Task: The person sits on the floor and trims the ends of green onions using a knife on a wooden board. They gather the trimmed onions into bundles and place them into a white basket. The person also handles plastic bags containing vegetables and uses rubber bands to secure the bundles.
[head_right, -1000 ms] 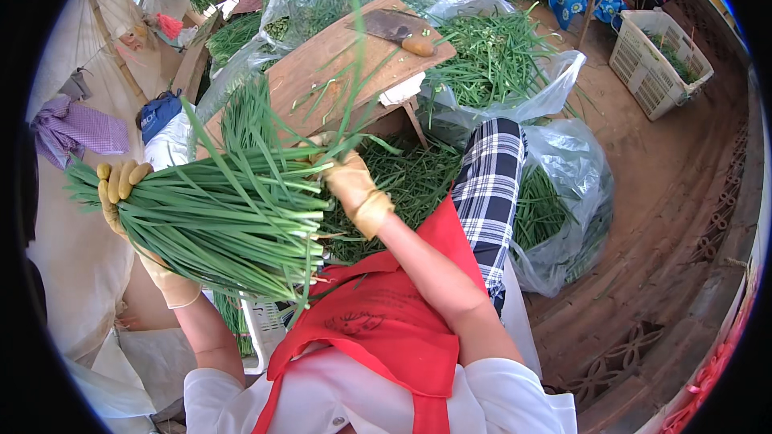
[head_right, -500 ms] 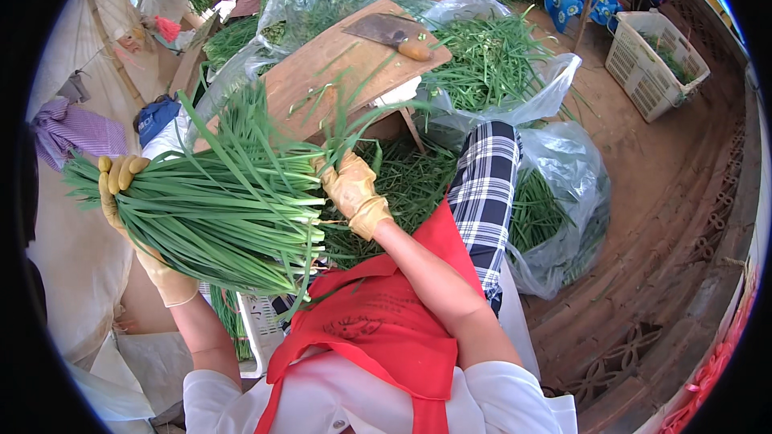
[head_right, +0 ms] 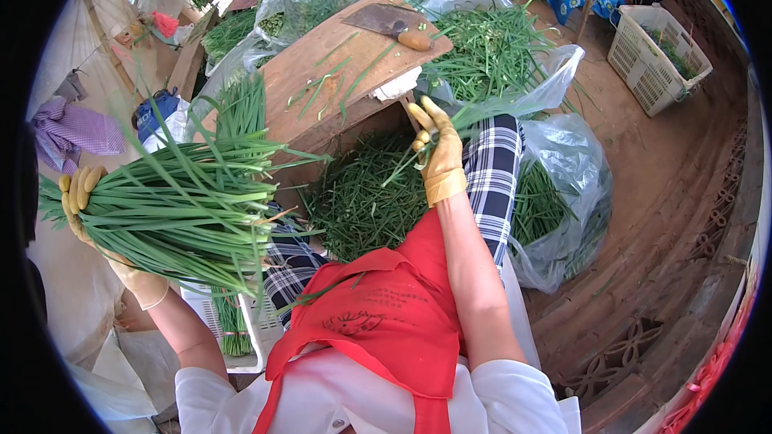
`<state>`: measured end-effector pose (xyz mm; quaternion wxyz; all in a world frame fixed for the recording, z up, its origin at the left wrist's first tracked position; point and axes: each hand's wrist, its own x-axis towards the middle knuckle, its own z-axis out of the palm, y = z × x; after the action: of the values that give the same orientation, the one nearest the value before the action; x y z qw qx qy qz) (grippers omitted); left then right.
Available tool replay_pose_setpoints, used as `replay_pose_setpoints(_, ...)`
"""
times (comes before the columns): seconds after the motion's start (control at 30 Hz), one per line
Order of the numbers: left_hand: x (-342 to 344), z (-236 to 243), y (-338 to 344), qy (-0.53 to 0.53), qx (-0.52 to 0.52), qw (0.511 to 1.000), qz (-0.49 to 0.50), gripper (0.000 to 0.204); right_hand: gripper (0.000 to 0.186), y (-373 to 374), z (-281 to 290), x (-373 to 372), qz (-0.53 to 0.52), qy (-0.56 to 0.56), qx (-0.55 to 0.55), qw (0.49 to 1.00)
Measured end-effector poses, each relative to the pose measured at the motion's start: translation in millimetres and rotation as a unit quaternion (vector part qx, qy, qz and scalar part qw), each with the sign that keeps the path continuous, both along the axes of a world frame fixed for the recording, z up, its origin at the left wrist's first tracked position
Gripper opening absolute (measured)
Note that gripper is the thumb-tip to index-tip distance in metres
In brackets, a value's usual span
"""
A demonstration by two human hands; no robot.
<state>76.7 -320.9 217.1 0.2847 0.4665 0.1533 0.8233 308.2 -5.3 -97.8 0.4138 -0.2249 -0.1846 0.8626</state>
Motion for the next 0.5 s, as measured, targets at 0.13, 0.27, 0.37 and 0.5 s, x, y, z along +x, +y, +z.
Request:
replay_pose_setpoints(0.13, 1, -2, 1, -0.004, -0.013, 1.000, 0.011, 0.009, 0.074, -42, 73, -11, 0.118, 0.061, 0.264, 0.955)
replay_pose_setpoints(0.27, 6, -5, 12, -0.011, -0.023, 1.000, -0.012, 0.006, 0.052, -102, 85, -47, 0.370, -0.026, 0.319, 0.872)
replay_pose_setpoints(0.37, 4, -5, 12, -0.033, -0.022, 0.999, -0.020, 0.003, 0.037, -93, 44, -49, 0.303, 0.005, 0.240, 0.922)
replay_pose_setpoints(0.5, 3, 0, 6, -0.061, -0.041, 0.996, -0.059, 0.007, 0.048, -61, 3, -40, 0.225, -0.065, 0.131, 0.963)
